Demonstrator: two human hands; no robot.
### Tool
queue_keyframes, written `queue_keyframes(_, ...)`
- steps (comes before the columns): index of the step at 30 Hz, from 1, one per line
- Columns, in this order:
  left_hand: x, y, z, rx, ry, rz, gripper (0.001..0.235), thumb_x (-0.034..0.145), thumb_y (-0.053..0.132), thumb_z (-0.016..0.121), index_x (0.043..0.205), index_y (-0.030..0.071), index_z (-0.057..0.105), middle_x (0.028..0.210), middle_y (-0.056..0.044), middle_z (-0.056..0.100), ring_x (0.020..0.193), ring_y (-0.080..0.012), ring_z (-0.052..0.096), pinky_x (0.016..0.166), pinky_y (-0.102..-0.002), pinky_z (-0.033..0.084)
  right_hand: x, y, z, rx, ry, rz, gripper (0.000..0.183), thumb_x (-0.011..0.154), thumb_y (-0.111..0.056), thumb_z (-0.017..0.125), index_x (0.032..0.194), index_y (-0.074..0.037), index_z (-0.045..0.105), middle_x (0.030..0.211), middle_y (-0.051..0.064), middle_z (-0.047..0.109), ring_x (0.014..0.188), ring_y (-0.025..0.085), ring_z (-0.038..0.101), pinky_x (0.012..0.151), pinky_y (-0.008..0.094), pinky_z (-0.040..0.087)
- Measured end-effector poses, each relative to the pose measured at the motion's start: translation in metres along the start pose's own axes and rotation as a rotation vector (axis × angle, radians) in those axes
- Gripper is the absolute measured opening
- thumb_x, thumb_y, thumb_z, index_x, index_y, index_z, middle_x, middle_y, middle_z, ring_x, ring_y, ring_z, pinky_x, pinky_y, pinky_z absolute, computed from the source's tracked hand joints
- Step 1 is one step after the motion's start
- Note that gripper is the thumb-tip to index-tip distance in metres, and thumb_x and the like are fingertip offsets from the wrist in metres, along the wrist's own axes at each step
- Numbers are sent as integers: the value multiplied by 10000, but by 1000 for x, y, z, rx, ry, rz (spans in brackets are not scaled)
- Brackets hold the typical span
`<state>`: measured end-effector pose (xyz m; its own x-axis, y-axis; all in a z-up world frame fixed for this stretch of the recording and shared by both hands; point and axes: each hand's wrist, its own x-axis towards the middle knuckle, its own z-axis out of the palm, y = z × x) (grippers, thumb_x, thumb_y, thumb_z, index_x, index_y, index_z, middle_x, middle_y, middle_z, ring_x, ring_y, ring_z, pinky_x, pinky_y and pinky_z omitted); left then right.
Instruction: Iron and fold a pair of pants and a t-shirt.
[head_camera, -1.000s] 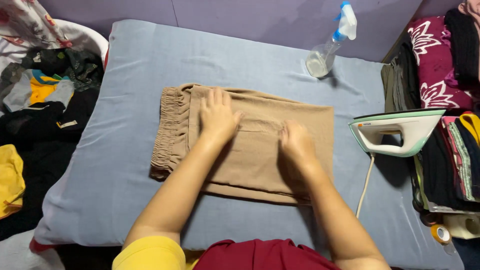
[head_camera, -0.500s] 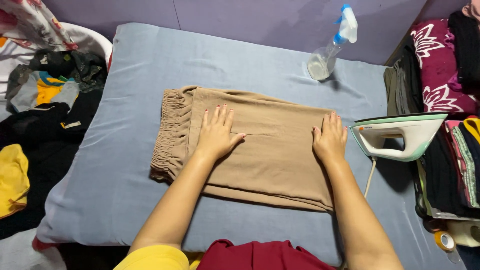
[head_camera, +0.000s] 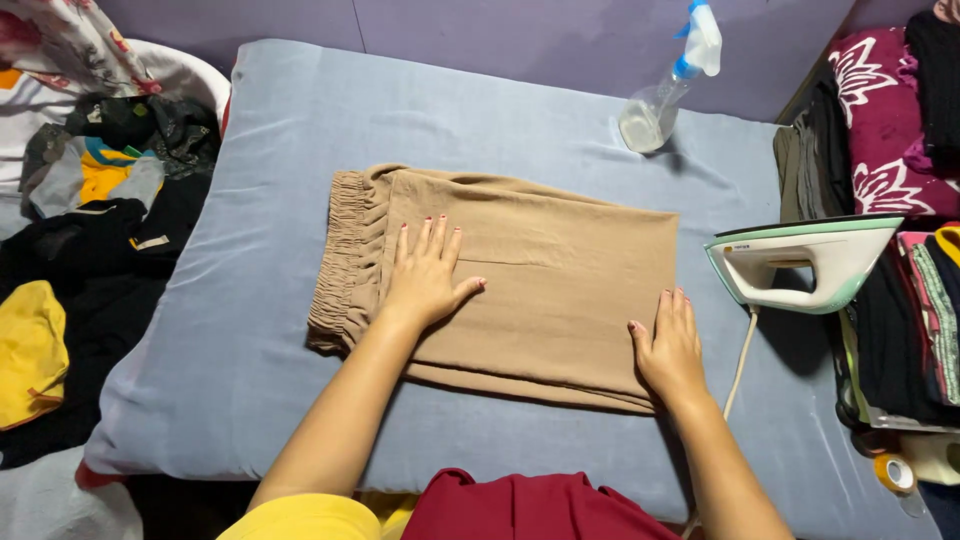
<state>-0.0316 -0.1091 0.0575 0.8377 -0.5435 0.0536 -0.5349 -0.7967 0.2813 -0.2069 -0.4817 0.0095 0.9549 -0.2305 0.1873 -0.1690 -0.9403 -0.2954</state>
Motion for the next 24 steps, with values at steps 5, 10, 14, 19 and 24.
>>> queue_keyframes(5,16,34,11,34,77,32,955,888,728,530,1552,57,381,1652,-207,254,1550,-361,166,1228,-587,26,-28,-5,-7,2,-42,70,803,949,-392,599,1532,90,330,1615,314,304,1503,446,282,1200,506,250)
queue_keyframes(10,23,38,19,-8,24,11,945,880,729,523,1551,79,378,1658,-199,232,1548,-350,162,1221,-606,33,-40,-6,-17,77,55,128,759,946,-312,630,1539,60,336,1598,297,359,1488,424,331,1196,492,291)
queue_keyframes(14,30,31,22,-39,-4,-8,959,889,733,512,1560,65,361,1655,-203,219,1543,-358,160,1227,-574,48,-39,59,-10,561,553,257,758,998,-25,662,1612,29,220,1635,287,341,1545,367,367,1253,439,341)
queue_keyframes(19,63,5,16,-55,76,-46,913,941,696,483,1565,43,352,1668,-199,215,1552,-350,158,1243,-526,71,18,127,-19,776,675,225,745,1081,9,639,1636,26,142,1685,259,294,1573,331,364,1306,430,322)
queue_keyframes(24,76,-15,18,-32,59,-123,813,984,619,450,1557,51,352,1672,-171,218,1558,-332,156,1244,-521,80,65,127,-30,715,716,157,527,1189,-5,542,1601,52,218,1584,222,438,1426,304,530,1245,399,425)
